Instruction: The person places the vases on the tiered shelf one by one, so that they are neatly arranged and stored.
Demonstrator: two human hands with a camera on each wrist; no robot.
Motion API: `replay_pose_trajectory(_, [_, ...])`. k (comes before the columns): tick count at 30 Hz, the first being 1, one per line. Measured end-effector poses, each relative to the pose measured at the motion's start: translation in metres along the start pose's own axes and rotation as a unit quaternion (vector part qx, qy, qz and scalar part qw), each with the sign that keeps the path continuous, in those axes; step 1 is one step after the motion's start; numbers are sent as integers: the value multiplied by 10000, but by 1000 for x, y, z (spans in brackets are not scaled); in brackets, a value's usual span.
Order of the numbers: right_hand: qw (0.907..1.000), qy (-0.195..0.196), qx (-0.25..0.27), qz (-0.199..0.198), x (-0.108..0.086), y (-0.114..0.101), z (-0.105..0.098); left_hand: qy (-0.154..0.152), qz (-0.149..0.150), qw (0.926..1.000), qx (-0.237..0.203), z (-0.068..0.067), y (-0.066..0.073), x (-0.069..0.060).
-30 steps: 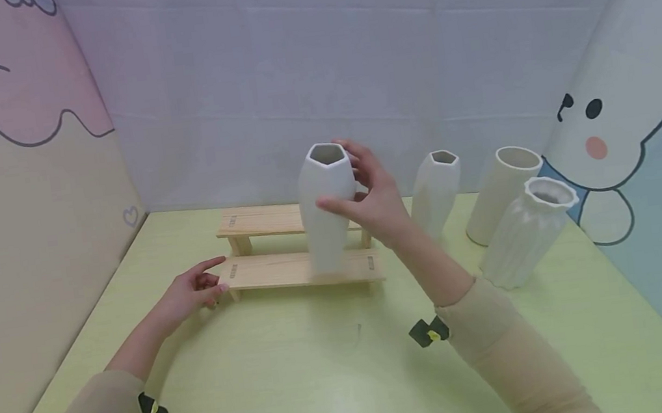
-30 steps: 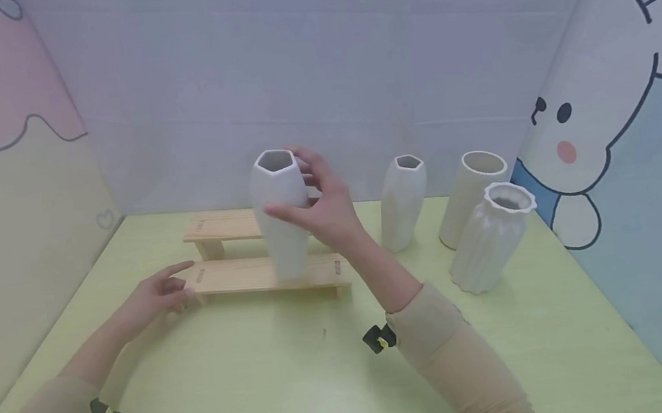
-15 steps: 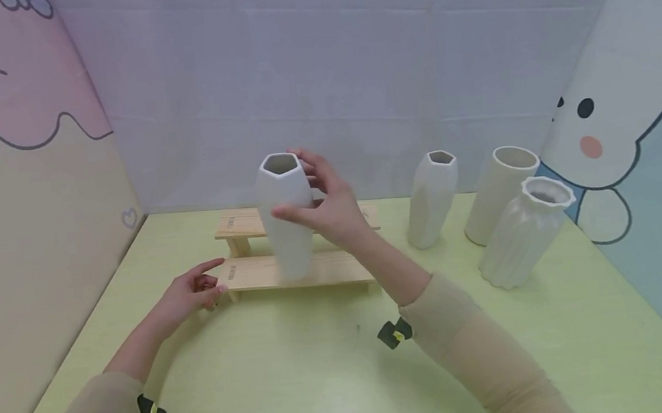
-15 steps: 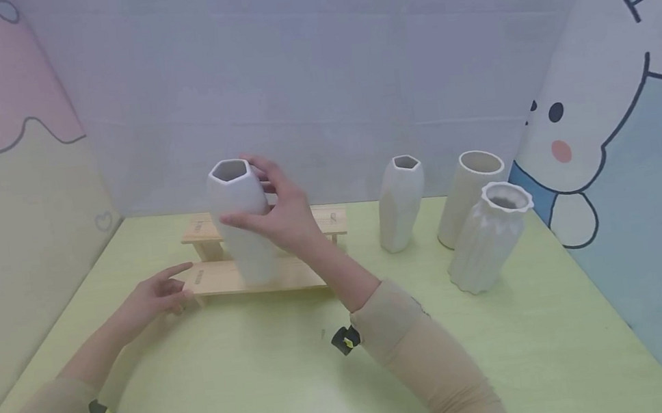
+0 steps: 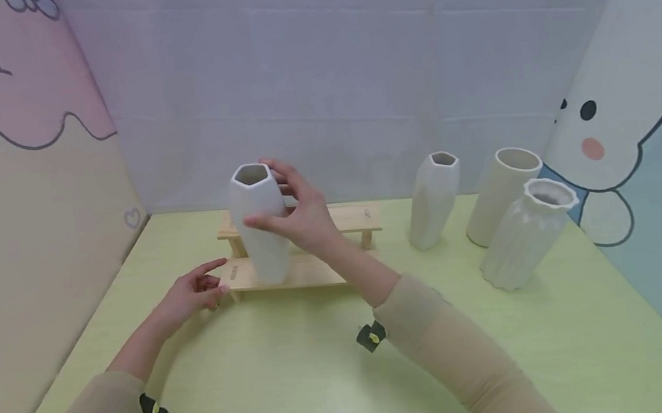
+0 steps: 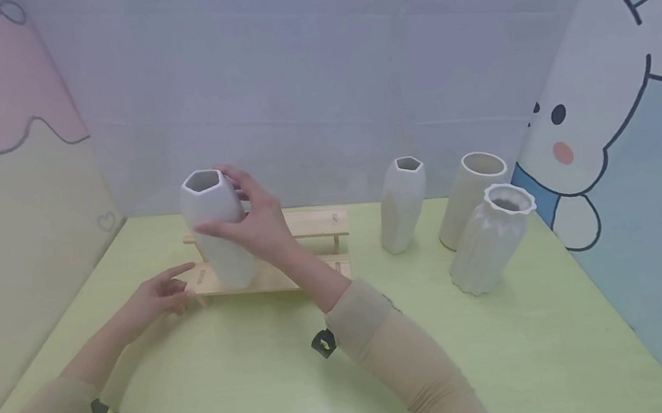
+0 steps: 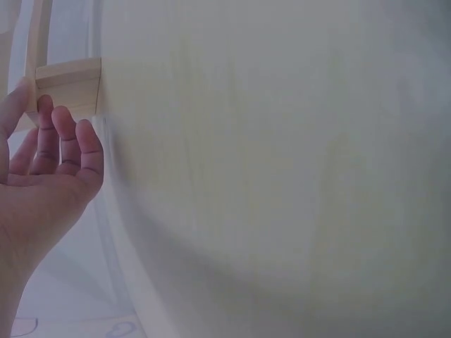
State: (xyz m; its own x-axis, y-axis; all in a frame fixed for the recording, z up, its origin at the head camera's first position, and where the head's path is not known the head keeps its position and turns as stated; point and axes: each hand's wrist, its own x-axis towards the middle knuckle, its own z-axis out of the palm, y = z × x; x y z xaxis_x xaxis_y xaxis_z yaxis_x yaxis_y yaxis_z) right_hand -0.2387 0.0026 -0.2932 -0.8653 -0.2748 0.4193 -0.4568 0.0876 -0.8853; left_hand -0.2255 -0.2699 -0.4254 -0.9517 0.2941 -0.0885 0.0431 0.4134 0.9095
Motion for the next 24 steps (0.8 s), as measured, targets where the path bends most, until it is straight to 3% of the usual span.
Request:
replay_pose_trajectory(11, [9999,55,56,115,8,18,16,-14,-20,10000,-50,0,-9,4])
replay_pose_trajectory(24, [9998,-19,13,175,15,24,29,-18,-47,10000,-7,-2,-14,6])
